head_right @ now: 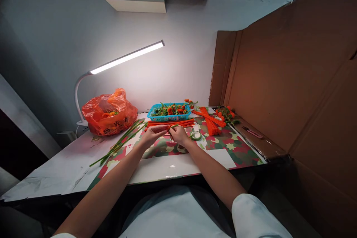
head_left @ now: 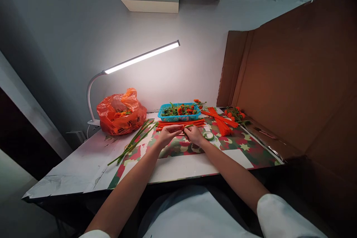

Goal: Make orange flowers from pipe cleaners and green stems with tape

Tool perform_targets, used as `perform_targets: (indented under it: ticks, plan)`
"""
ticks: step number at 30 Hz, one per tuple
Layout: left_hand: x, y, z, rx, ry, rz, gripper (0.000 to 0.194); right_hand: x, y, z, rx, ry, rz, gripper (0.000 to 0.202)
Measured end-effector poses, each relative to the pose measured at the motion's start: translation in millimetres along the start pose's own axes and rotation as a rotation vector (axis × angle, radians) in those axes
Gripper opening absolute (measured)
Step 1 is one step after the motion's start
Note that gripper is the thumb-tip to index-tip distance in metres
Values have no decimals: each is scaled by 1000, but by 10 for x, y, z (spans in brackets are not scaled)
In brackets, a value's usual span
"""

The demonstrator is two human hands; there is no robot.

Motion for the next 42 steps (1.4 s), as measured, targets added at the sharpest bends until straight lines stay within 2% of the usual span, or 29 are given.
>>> perform_targets:
  ticks: [4,7,9,11,13,16,19,22,25,28,32,36,39,42]
  plan:
    - [39,147,-35,-8,-22,-192,32,59,157,-84,-371,-127,-404,29]
    - [98,231,-82,-87,-58,-321,21,220,156,-178,-585,-316,-667,24]
    - [120,243,-109,-133,-73,-351,19,299,141,-198,-648,-392,-766,23]
    - [110,223,-106,-130,-60,-327,22,308,150,-185,-642,-397,-786,24]
    - [75,163,-83,-74,-36,-242,29,253,171,-149,-580,-356,-728,23]
    - [24,33,-47,11,-7,-83,42,149,153,-99,-439,-329,-555,21]
    - [-2,-52,-11,8,20,-9,42,59,34,-19,-259,-288,-269,19]
    - [-7,-135,-19,34,10,72,37,30,-188,112,-43,-153,89,17]
    - [13,-247,-79,92,-41,217,35,75,-358,184,138,-53,324,20]
    - [27,-300,-97,142,-49,310,38,94,-431,227,278,2,440,20]
    - [38,-344,-16,141,23,393,38,140,-538,234,393,18,633,22]
    - [72,-335,-41,132,-39,419,33,212,-597,184,550,17,796,22]
    - [51,-298,-25,167,-23,380,35,230,-604,176,570,45,798,17]
    - [23,-279,-11,185,3,333,38,216,-589,183,468,73,711,13]
Point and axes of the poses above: each hand's wrist, its own x-axis away from the middle knuckle, its own z-axis out of the back of the hand, y = z × x, the point moved 9 cm from there along -x, towards the middle knuckle, and after that the axes turned 13 degrees about y, right-handed, at the moved point
